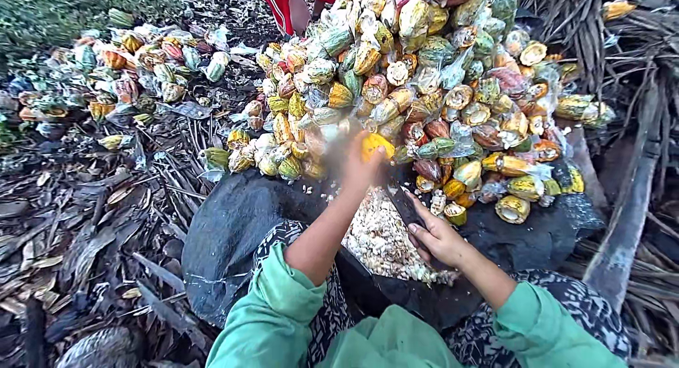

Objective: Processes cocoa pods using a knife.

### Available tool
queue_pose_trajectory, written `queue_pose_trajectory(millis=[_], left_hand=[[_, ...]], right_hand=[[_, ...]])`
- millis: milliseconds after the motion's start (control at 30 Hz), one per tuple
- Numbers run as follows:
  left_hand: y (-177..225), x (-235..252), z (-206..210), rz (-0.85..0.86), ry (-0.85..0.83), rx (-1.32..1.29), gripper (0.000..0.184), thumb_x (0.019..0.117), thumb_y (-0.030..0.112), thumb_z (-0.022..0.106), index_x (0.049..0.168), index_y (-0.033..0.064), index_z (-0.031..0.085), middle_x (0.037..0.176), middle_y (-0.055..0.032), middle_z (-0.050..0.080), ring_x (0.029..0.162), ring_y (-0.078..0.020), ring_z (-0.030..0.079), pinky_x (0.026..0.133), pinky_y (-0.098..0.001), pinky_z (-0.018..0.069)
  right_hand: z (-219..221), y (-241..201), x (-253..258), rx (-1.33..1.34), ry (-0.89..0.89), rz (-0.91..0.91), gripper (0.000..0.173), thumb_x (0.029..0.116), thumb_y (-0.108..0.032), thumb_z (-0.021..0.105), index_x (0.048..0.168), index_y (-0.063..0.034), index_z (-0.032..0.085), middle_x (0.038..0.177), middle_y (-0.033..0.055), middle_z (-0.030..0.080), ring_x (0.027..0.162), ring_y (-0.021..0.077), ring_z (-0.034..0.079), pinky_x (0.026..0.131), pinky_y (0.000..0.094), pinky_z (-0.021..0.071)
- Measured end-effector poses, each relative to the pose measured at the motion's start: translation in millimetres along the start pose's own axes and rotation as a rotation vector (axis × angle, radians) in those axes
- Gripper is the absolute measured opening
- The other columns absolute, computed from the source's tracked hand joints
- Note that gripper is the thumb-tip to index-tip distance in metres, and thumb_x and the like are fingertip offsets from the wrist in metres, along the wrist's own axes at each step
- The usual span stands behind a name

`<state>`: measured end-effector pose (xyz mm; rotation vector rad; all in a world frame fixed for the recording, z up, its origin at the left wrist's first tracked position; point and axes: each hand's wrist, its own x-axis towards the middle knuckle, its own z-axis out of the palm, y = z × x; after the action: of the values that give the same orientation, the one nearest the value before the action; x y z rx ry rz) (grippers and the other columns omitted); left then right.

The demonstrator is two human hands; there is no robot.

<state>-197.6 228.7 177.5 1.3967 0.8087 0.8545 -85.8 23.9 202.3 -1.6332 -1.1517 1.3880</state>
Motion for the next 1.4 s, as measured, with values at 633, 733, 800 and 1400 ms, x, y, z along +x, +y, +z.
queue_pose_trajectory(millis=[633,733,800,1400], left_hand=[[21,25,-9,-0.524,0.09,-0.602,0.055,0.1051,0.058,0.031,0.135,0.0159,0.049,0.111,-0.0162,0.066,0.09,-0.0315,0.068,0.072,-0.0474,0.0591],[11,24,-1,-0.292,-0.002,-0.316,0.052,0.1048,0.04,0.043,0.153,0.024,0.034,0.129,-0.0163,0.059,0.1,-0.0346,0.066,0.073,-0.0547,0.0585],[4,21,6,-0.137,-0.112,-0.155,0.057,0.1021,0.033,0.05,0.156,0.0229,0.034,0.133,-0.0186,0.058,0.096,-0.0339,0.068,0.068,-0.0517,0.0607],[2,10,-38,-0.137,-0.424,0.133,0.055,0.1007,0.027,0.052,0.153,0.0138,0.041,0.132,-0.0145,0.061,0.103,-0.0216,0.066,0.081,-0.0411,0.0577]], right_hand=[[-45,21,-49,-0.944,0.338,-0.389,0.051,0.1034,-0.013,0.045,0.154,-0.0164,0.049,0.103,0.0207,0.072,0.08,0.0378,0.072,0.068,0.0545,0.059],[-34,14,-37,-0.924,0.347,-0.195,0.055,0.1041,-0.011,0.043,0.159,-0.018,0.041,0.107,0.0223,0.071,0.088,0.0396,0.072,0.078,0.0563,0.0579],[-30,9,-29,-0.87,0.308,-0.087,0.058,0.105,-0.011,0.041,0.162,-0.0179,0.033,0.113,0.0238,0.07,0.096,0.0415,0.071,0.086,0.0573,0.056],[-45,15,-39,-1.093,0.054,-0.281,0.061,0.1009,-0.003,0.049,0.156,-0.0271,0.045,0.09,0.0238,0.07,0.071,0.0443,0.069,0.063,0.06,0.0555]])
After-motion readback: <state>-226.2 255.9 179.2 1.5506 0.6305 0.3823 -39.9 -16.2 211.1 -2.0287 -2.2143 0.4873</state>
